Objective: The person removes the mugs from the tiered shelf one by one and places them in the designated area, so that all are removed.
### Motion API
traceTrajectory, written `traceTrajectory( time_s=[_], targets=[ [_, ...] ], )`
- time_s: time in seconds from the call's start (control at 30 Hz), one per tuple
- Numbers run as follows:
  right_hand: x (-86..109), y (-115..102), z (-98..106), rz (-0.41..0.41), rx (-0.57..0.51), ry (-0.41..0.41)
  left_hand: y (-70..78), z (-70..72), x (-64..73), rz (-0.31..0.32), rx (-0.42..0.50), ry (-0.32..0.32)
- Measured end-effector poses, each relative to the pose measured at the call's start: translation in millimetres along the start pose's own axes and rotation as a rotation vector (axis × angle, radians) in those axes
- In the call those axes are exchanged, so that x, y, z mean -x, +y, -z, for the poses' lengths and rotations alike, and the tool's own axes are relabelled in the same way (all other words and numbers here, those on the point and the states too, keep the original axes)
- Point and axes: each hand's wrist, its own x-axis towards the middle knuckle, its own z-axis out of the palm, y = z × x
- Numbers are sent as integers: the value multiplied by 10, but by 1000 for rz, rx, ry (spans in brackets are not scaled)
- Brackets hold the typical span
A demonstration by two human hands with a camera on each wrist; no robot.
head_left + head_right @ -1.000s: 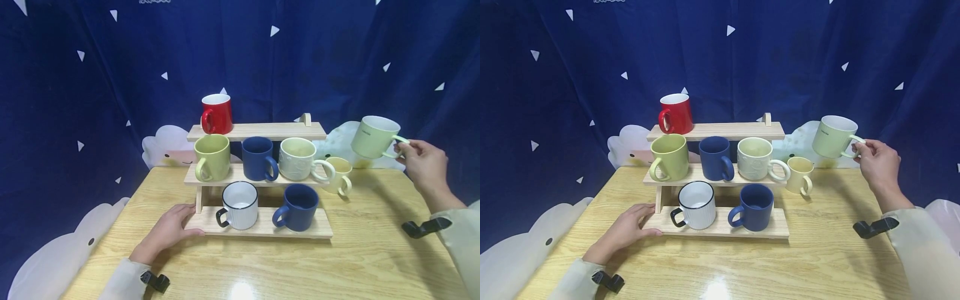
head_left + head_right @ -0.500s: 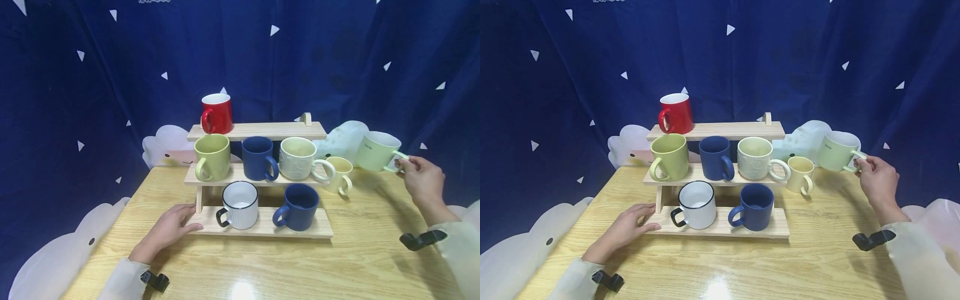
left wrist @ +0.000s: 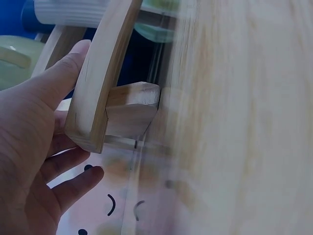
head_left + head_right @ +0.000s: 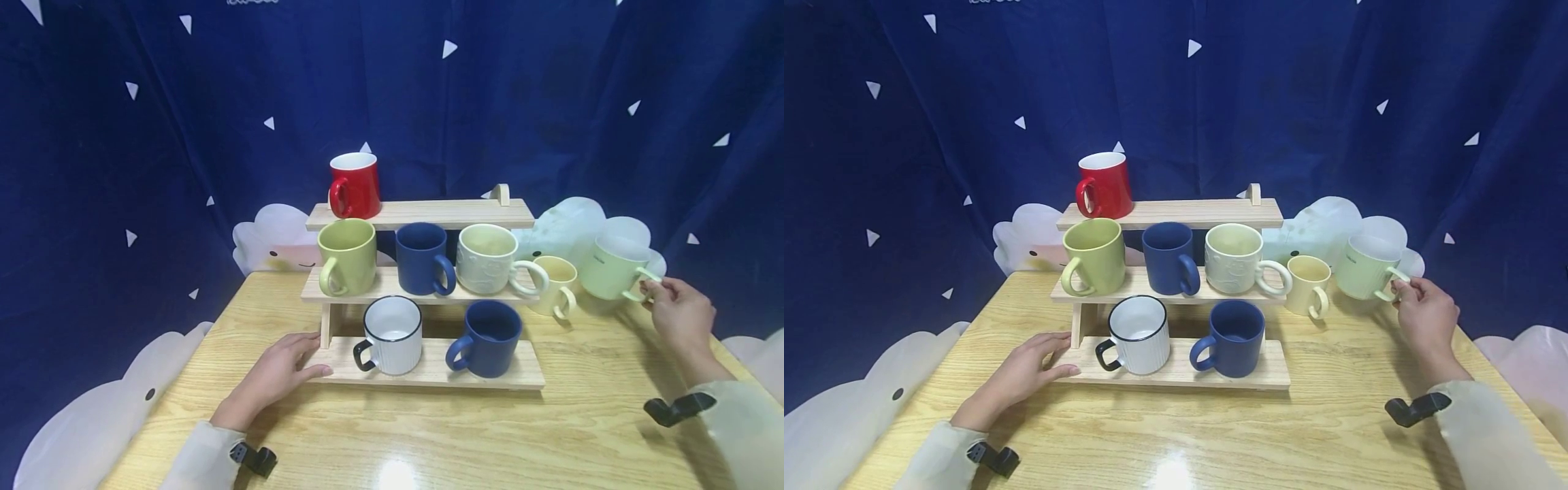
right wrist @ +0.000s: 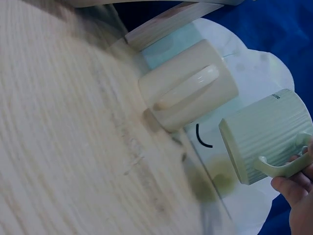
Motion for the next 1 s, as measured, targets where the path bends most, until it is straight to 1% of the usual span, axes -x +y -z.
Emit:
traceTrajectory(
  time_s=[0.1, 0.27, 0.43, 0.5, 0.6, 0.77, 1.0],
  targets=[
    [24, 42, -26, 6, 18, 16, 4, 6, 1, 0, -3, 0],
    [53, 98, -72, 17, 81, 32, 0, 8, 2, -8, -9, 3],
    [82, 177, -132, 23, 144, 33, -24, 2, 4, -43, -15, -1],
    [98, 208, -154, 39, 170, 41, -32, 2, 9, -57, -12, -7],
    [112, 232, -186, 56, 181, 45, -39, 8, 13, -70, -9, -10],
    [150, 251, -221, 64, 193, 40, -29, -1, 20, -60, -7, -11],
    [199, 270, -260, 42, 215, 18, -18, 9, 16, -52, -8, -17]
  ],
)
